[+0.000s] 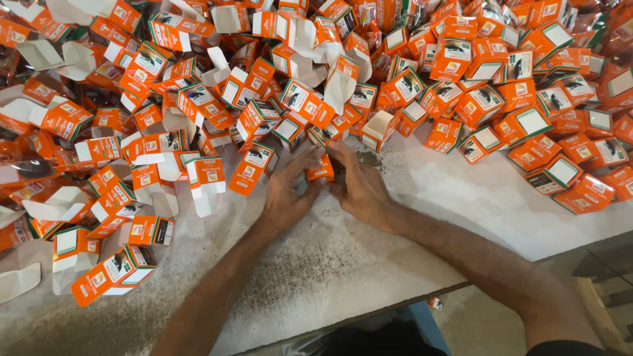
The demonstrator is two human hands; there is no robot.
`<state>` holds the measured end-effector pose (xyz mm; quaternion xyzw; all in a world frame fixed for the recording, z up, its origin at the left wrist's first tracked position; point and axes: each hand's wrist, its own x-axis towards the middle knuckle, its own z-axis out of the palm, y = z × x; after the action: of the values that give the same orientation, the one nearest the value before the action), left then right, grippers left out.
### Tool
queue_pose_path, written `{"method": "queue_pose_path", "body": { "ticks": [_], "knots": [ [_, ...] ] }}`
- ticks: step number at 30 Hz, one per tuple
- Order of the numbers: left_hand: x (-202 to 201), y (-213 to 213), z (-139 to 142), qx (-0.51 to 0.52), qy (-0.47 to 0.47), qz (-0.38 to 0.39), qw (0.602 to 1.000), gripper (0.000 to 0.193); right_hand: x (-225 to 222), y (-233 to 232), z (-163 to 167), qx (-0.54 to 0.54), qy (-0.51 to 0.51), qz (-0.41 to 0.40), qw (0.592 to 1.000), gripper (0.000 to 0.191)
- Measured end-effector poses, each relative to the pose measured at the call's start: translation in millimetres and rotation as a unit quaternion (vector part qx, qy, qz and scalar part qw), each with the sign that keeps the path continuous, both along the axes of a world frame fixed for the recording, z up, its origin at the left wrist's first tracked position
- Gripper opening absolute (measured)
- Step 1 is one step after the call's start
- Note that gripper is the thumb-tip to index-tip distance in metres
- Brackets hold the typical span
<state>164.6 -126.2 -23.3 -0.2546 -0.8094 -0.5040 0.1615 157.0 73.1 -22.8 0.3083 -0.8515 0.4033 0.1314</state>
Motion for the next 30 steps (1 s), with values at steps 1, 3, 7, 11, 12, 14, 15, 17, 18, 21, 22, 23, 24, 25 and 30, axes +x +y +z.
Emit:
{"method": "queue_pose_path", "body": {
  "ticks": [1,3,7,11,12,14,15,17,18,21,22,23,24,25,30],
  "knots": [
    [-0.3,-0.7,-0.5,0.027,-0.023,-0.013,0.999,0.025,0.0,-0.1,1.5,0.004,0.000,0.001,1.000,0.079],
    [-1.5,-3.5,-0.5,0.077,-0.073,-0.039,0.994,0.021,0.2,0.7,4.2,0.006,-0.009,0.005,1.000,0.080],
    [-2.6,-8.2,0.7,-0.036,0.028,-0.035,0.998,0.021,1.2,1.5,6.0,0.001,-0.032,0.011,0.999,0.083],
    [1.9,-13.1,3.1,-0.113,0.093,-0.064,0.987,0.025,1.7,1.1,6.1,-0.019,-0.011,0.014,1.000,0.084],
    [4.5,-14.4,4.3,-0.130,0.104,-0.068,0.984,0.028,2.8,0.8,6.3,-0.016,-0.027,0.014,0.999,0.084],
    [9.8,-16.7,7.8,-0.166,0.118,-0.056,0.977,0.035,1.7,0.6,8.1,-0.010,-0.050,0.011,0.999,0.084],
    [13.2,-17.3,9.6,-0.184,0.122,-0.052,0.974,0.039,2.5,0.0,8.4,-0.003,-0.024,0.011,1.000,0.084],
    [18.7,-17.6,13.9,-0.208,0.151,-0.023,0.966,0.045,2.5,-1.6,8.6,0.011,0.031,0.016,0.999,0.084],
    [19.5,-17.3,16.2,-0.218,0.171,-0.008,0.961,0.048,1.5,-3.8,8.2,0.016,0.043,0.025,0.999,0.081],
    [24.0,-18.2,21.3,-0.190,0.172,-0.014,0.967,0.053,1.2,-0.8,5.9,0.045,0.063,0.046,0.996,0.072],
    [27.0,-18.8,21.7,-0.174,0.165,-0.007,0.971,0.051,0.1,6.3,6.8,0.059,0.065,0.051,0.995,0.070],
    [29.8,-19.1,21.5,-0.161,0.158,-0.003,0.974,0.050,-0.7,14.9,8.2,0.071,0.067,0.052,0.994,0.068],
    [30.8,-19.1,20.9,-0.146,0.152,0.002,0.978,0.049,-3.4,28.8,11.8,0.095,0.147,0.038,0.984,0.065],
    [31.7,-18.6,19.7,-0.152,0.156,0.012,0.976,0.049,-6.7,46.6,17.8,0.121,0.224,0.028,0.967,0.062],
    [30.0,-10.1,11.7,-0.176,0.166,0.037,0.970,0.044,-26.2,100.1,49.3,0.105,0.347,-0.330,0.872,0.073]
  ]
}}
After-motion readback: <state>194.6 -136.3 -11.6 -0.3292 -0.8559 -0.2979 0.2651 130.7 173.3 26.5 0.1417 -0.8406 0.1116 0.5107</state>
